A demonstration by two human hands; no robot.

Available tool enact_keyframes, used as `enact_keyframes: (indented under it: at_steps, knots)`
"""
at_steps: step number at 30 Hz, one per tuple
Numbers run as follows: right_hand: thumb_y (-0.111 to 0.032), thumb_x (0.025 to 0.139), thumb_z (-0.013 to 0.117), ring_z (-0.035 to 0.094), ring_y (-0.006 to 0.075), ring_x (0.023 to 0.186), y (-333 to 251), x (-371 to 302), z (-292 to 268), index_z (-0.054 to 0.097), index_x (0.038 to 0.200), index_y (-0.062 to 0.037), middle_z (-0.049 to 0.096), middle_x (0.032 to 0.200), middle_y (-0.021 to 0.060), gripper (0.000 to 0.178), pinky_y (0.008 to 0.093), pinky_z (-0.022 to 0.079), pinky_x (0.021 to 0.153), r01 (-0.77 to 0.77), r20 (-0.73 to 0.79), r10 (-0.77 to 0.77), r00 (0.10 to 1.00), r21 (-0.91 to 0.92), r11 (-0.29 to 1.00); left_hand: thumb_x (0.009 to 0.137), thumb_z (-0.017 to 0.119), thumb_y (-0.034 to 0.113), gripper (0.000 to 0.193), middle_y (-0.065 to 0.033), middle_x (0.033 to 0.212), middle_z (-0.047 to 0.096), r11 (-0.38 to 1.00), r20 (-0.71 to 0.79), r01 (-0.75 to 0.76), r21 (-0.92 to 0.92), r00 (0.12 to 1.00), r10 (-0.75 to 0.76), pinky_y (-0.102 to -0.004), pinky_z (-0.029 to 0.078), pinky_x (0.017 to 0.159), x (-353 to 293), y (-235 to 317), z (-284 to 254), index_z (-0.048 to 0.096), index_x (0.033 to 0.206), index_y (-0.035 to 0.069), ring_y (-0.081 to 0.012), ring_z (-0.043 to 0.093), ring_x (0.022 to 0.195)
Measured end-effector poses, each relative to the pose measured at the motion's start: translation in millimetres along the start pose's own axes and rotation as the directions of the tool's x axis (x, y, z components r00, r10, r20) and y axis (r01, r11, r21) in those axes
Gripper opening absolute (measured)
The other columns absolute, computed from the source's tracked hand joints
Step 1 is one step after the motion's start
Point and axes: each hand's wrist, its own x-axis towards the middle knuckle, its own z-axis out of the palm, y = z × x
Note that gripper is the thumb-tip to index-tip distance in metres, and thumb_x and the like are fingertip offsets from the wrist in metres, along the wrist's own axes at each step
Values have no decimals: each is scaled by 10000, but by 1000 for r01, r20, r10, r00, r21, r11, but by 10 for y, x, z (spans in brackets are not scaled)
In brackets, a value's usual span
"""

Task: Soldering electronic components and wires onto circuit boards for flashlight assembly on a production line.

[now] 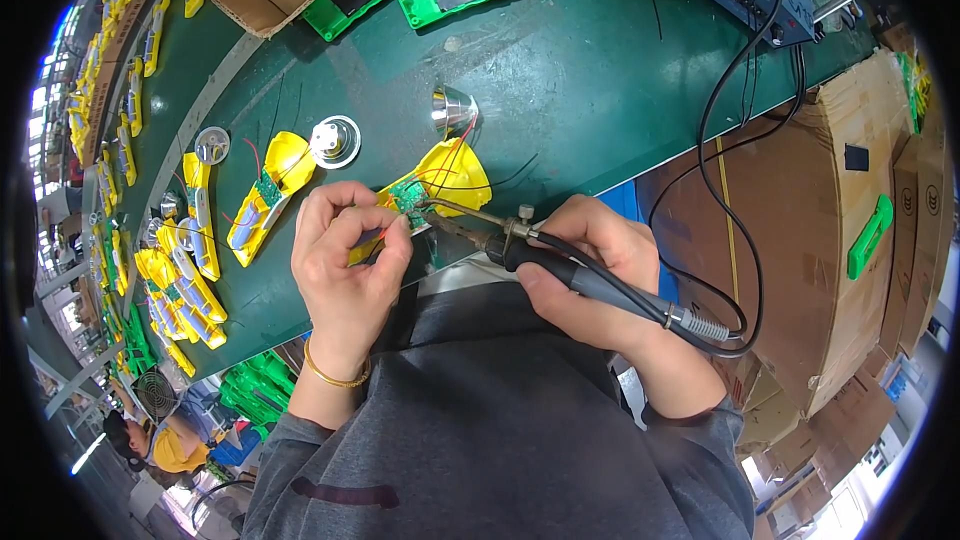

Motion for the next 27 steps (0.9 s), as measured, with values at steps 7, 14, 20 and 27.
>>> enact_keyframes:
  at_steps: [7,14,20,27]
  knots:
    - [-93,775,666,605,127,685,14,-54,0,493,894,10,563,780,72,234,234,475,627,-90,-109,161,981,478,874,654,695,4,98,-83,844,571,999,85,53,13,995,-54,-298,455,657,13,43,-58,619,716,5,-210,562,762]
    - [-80,814,635,626,154,707,-111,90,109,480,928,0,585,830,94,209,273,510,661,-74,-167,215,962,598,798,659,694,12,93,-86,846,572,998,103,63,22,993,-65,-304,455,674,32,76,-71,620,715,8,-217,564,769]
    - [-76,816,633,626,160,707,-138,130,126,475,941,1,584,826,96,216,279,512,663,-67,-153,204,967,620,781,667,694,9,89,-86,851,574,998,116,53,33,992,-57,-306,453,676,37,90,-94,626,725,12,-218,563,770]
    - [-244,812,625,619,209,612,-122,135,151,446,961,-3,596,813,146,335,302,519,591,-79,-222,226,949,524,848,683,703,5,94,-83,857,577,997,166,64,50,984,-72,-310,452,676,40,115,-146,648,756,23,-217,556,770]
